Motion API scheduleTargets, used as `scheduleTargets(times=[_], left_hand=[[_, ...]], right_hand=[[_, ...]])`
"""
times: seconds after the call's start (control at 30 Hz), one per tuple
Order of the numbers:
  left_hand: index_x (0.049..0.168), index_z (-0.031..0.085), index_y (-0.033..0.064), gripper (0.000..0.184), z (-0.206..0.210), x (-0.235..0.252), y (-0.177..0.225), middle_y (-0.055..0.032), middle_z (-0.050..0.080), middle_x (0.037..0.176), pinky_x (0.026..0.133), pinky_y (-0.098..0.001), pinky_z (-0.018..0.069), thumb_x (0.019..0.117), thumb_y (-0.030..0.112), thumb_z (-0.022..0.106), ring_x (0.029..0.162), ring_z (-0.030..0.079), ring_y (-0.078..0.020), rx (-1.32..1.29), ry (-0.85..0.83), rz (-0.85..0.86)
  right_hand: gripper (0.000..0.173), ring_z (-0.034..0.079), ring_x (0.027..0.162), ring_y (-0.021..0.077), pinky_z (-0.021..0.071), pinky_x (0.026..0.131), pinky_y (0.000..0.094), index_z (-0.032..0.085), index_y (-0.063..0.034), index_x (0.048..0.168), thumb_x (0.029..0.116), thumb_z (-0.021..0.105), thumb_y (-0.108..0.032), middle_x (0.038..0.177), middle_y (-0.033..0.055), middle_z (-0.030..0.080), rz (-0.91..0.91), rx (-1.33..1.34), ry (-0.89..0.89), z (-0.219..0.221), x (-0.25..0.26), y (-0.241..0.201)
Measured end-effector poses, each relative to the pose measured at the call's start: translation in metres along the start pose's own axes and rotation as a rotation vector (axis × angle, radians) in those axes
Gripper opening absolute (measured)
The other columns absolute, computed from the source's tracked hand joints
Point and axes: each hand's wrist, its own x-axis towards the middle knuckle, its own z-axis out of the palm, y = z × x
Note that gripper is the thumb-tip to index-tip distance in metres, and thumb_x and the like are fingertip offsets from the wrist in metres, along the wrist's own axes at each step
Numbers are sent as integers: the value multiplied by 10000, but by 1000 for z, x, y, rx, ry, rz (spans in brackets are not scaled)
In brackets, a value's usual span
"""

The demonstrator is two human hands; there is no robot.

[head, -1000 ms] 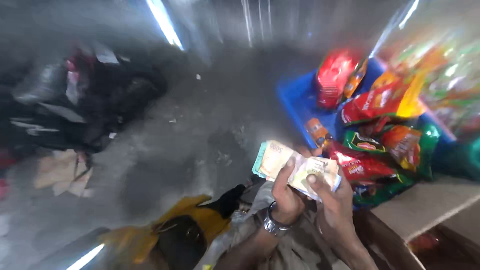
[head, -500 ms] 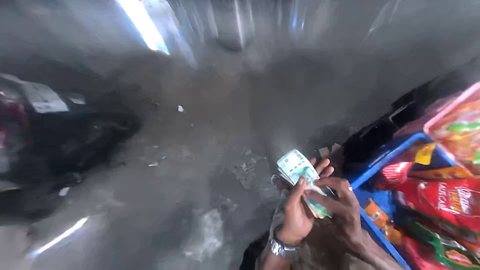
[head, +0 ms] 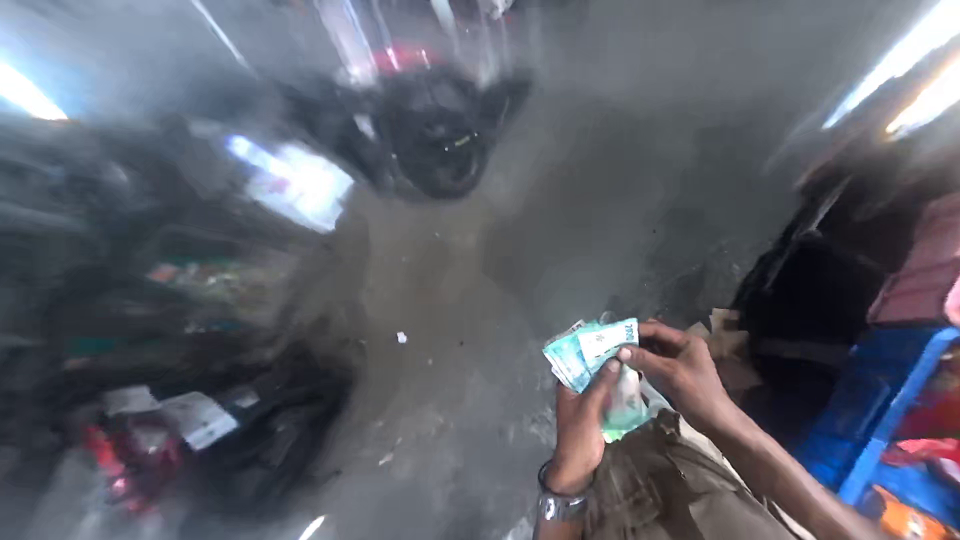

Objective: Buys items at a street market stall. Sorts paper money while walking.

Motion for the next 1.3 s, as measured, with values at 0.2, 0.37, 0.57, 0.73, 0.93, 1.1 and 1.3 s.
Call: scheduleTargets(times=[0.2, 0.37, 0.57, 0.73, 0.93, 1.1, 1.3], left_hand=[[1247, 502, 10, 318, 27, 130, 47, -84, 749, 961, 770, -367, 648, 953, 132, 493, 845, 753, -171, -66, 41, -155], [1304, 510, -33, 286, 82, 260, 105, -112, 735, 1028, 824, -363, 640, 1038, 71, 491, 908, 743, -182, 139, 114, -129], [1206, 578, -54, 249, 139, 410, 131, -90, 751, 965, 805, -328, 642, 959, -32, 588, 866, 745, -146, 299, 58, -38], [1209, 598, -55, 294, 184, 543, 140, -86, 750, 1008, 853, -312, 632, 927, -14, 666, 914, 739, -133, 381, -61, -95], [1294, 508, -13, 435, 233, 739, 186, -53, 712, 1051, 865, -338, 610, 933, 228, 521, 948, 711, -114, 203, -294, -278], [1305, 524, -45, 320, 304, 872, 281, -81, 702, 1128, 959, -339, 584, 1028, 113, 494, 1042, 693, -117, 211, -376, -173], [1262, 554, -69, 333, 395, 1006, 345, -82, 733, 1082, 925, -316, 605, 942, -4, 621, 1003, 718, -121, 317, -450, -11]], right_hand=[[107, 693, 773, 96, 603, 728, 266, 698, -7, 1035, 949, 656, -56, 883, 32, 723, 15, 112, 143, -2, 145, -6], [156, 669, 692, 117, 597, 643, 288, 637, -12, 1112, 1016, 562, -108, 849, 47, 688, 142, 271, 49, -26, 286, -51], [153, 697, 743, 106, 603, 649, 261, 636, -7, 1095, 965, 635, -88, 906, 45, 714, 119, 149, 212, -31, 421, -79], [507, 731, 821, 182, 641, 701, 318, 462, 24, 1302, 875, 729, -29, 990, 112, 707, 152, 218, 381, -55, 537, -85], [133, 641, 557, 106, 562, 520, 257, 716, 5, 1024, 959, 667, -101, 766, 71, 726, 205, 209, 569, -78, 719, -128], [134, 692, 643, 119, 610, 596, 281, 678, 10, 1043, 994, 573, -57, 823, 78, 734, 77, 278, 640, -90, 857, -225], [131, 718, 769, 119, 618, 696, 276, 706, 0, 1054, 949, 644, -47, 888, 58, 752, 29, 206, 676, -108, 994, -288]])
